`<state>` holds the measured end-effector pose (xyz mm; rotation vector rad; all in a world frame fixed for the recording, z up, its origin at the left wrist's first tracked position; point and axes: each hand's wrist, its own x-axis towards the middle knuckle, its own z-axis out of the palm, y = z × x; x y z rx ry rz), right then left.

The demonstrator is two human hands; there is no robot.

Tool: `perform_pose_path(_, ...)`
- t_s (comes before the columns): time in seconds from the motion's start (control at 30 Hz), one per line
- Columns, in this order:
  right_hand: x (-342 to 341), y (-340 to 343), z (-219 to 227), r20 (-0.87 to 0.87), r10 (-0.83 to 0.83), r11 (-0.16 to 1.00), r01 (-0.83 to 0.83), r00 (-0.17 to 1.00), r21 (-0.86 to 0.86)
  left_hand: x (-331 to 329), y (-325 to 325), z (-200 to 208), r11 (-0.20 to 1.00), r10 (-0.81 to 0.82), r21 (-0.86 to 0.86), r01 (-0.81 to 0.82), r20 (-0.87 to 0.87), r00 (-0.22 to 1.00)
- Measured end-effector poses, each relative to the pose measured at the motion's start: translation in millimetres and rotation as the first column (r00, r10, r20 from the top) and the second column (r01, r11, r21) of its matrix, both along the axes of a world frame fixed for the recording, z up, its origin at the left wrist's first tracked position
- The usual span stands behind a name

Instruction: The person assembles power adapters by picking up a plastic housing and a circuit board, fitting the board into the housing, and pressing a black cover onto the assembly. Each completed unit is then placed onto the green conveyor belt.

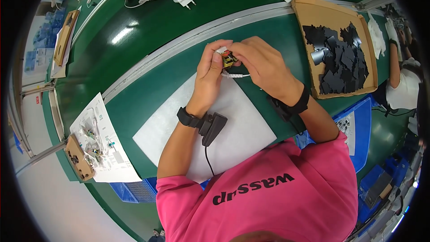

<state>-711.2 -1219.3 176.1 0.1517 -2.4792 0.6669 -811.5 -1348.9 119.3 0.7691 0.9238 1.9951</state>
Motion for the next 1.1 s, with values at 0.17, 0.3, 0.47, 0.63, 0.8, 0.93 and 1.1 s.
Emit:
perform_pose_path(0.17, 3, 9, 4, 0.011, -0.002, 0.99, 0.003, 1.0, -0.144, 1, 2, -1, 0.997, 0.045, -0.053, -0.048, -0.055, 0.997)
perform_pose_path(0.3, 6, 12, 8, 0.156, 0.095, 0.764, 0.029, 0.983, -0.644, 4, -2, 5, 0.978, 0.068, -0.171, -0.12, -0.283, 0.957)
perform_pose_path(0.47, 9, 11, 10, 0.246, 0.184, 0.583, 0.096, 0.952, -0.807, 10, 2, 5, 0.979, 0.09, -0.138, -0.152, -0.377, 0.922)
perform_pose_path(0.63, 9, 12, 8, 0.283, 0.164, 0.578, 0.141, 0.945, -0.804, 11, 3, 8, 0.979, 0.084, -0.125, -0.158, -0.459, 0.884)
perform_pose_path(0.8, 9, 10, 10, 0.33, 0.143, 0.612, 0.179, 0.933, -0.771, 10, 2, 10, 0.974, 0.075, -0.168, -0.153, -0.398, 0.914)
perform_pose_path(0.93, 7, 5, 11, 0.318, -0.009, 0.779, 0.206, 0.948, -0.592, 10, 5, 10, 0.982, 0.056, -0.154, -0.112, -0.332, 0.942)
perform_pose_path(1.1, 5, 0, 13, 0.243, -0.105, 0.831, 0.219, 0.964, -0.511, 14, 9, 9, 0.993, 0.066, -0.074, -0.095, -0.319, 0.945)
